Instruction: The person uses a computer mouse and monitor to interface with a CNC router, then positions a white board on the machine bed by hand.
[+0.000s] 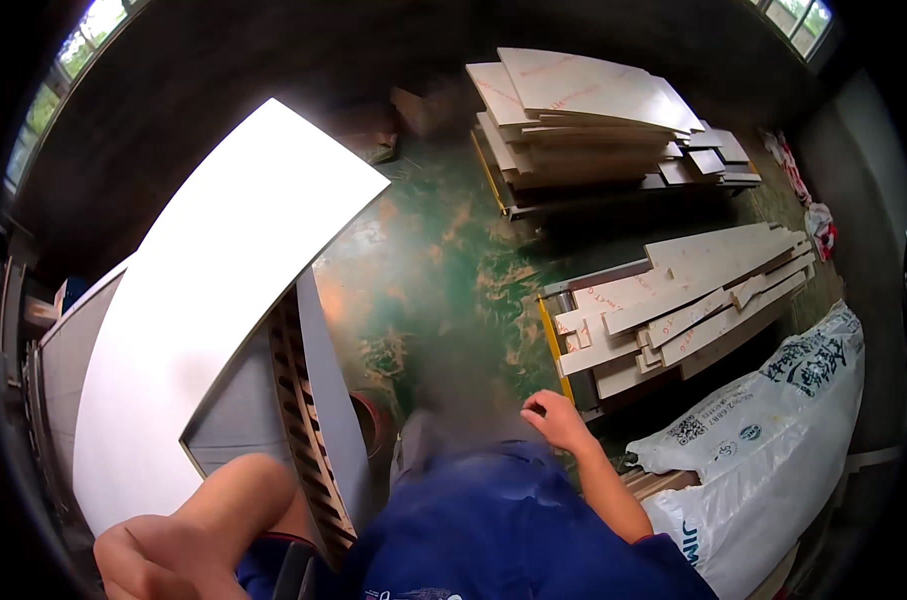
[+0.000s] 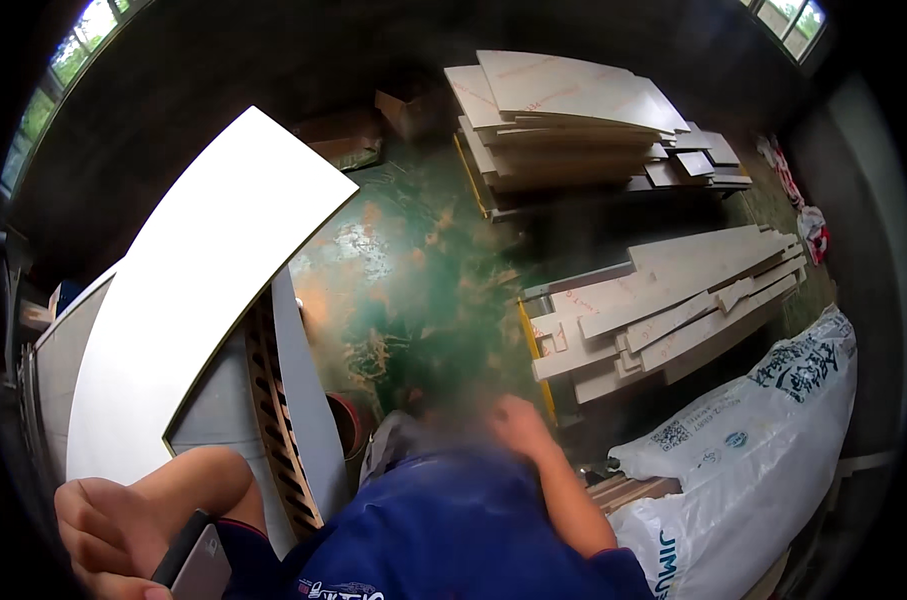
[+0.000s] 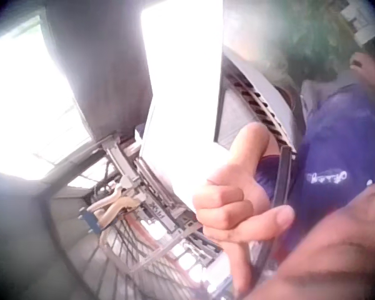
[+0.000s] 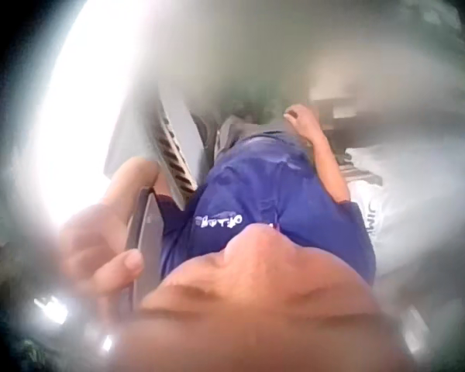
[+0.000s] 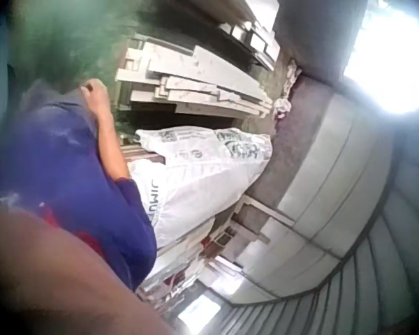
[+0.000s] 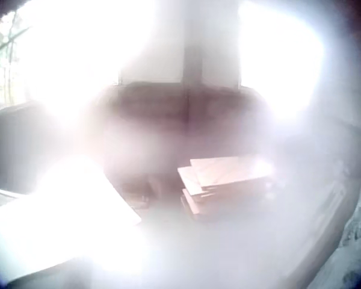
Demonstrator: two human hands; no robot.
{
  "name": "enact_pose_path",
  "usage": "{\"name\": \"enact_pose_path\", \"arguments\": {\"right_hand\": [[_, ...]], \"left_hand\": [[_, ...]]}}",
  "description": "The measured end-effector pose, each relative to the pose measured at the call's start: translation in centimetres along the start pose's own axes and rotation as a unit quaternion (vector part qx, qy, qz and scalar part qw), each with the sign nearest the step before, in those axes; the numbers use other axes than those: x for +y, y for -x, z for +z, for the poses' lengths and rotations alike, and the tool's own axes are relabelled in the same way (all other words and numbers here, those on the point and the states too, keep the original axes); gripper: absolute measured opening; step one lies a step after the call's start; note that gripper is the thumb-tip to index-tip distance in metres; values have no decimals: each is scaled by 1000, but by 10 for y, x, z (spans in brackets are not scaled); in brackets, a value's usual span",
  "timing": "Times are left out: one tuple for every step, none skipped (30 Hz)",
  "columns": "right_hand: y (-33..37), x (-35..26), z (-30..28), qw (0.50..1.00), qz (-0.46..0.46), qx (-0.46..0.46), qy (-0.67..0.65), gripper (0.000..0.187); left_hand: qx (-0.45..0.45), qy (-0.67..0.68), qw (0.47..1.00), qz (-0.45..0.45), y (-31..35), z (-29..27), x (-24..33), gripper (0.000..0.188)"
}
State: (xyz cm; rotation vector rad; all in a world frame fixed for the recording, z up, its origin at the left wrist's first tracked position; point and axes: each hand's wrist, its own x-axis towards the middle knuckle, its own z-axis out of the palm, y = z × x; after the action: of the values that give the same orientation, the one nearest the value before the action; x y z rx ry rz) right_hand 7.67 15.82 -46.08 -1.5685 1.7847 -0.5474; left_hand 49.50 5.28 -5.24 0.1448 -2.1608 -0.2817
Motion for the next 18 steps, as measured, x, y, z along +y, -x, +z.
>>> {"name": "enact_pose_path", "arguments": {"right_hand": [[-23,-10,-9,1000,-7,-5,15,18],[-50,-28,-21,999,-17,-11,29,18],[-75,-41,-30,999,-23,-19,43,19],[-102,-53,-36,998,-56,2,15,20],[-135,-65,-43,995,-93,24,-9,21],[-168,-80,-51,993,-111,20,-15,22],[-203,-95,-60,991,-130,15,-19,24],[-242,-107,-64,988,-135,18,-67,26],[-280,-118,-67,984,-137,18,-115,28],[-313,-130,-70,985,-90,1,-148,29],[-344,-139,-70,982,-45,-17,-181,29],[-373,-142,-67,977,-66,-37,-199,30],[-399,-144,-63,971,-86,-56,-217,30],[-420,-147,-59,963,-107,-80,-235,31],[-436,-151,-53,967,-141,-114,-181,32],[-449,-153,-46,965,-176,-148,-126,32],[-464,-156,-44,957,-217,-181,-68,33],[-472,-160,-45,942,-270,-199,-12,33]], "left_hand": [[44,-44,997,37,3,0,-23,7],[90,-91,989,71,5,-1,-44,9],[88,-90,990,59,-1,0,-62,7],[88,-84,991,54,-8,2,-80,7],[89,-79,992,50,-14,2,-95,7],[83,-74,993,39,-20,5,-110,6],[66,-60,996,19,-28,10,-124,6],[51,-45,998,-4,-35,16,-138,5],[39,-32,998,-28,-41,24,-151,5],[30,-23,998,-53,-47,31,-163,6],[21,-15,996,-80,-54,38,-175,6],[15,-11,994,-106,-62,44,-186,7],[11,-5,991,-134,-70,49,-197,8],[9,-3,987,-163,-80,54,-207,9],[10,1,981,-192,-89,56,-218,10],[11,1,975,-221,-98,58,-228,12],[16,-1,968,-251,-107,59,-237,13],[24,-4,961,-275,-112,61,-246,14]]}}
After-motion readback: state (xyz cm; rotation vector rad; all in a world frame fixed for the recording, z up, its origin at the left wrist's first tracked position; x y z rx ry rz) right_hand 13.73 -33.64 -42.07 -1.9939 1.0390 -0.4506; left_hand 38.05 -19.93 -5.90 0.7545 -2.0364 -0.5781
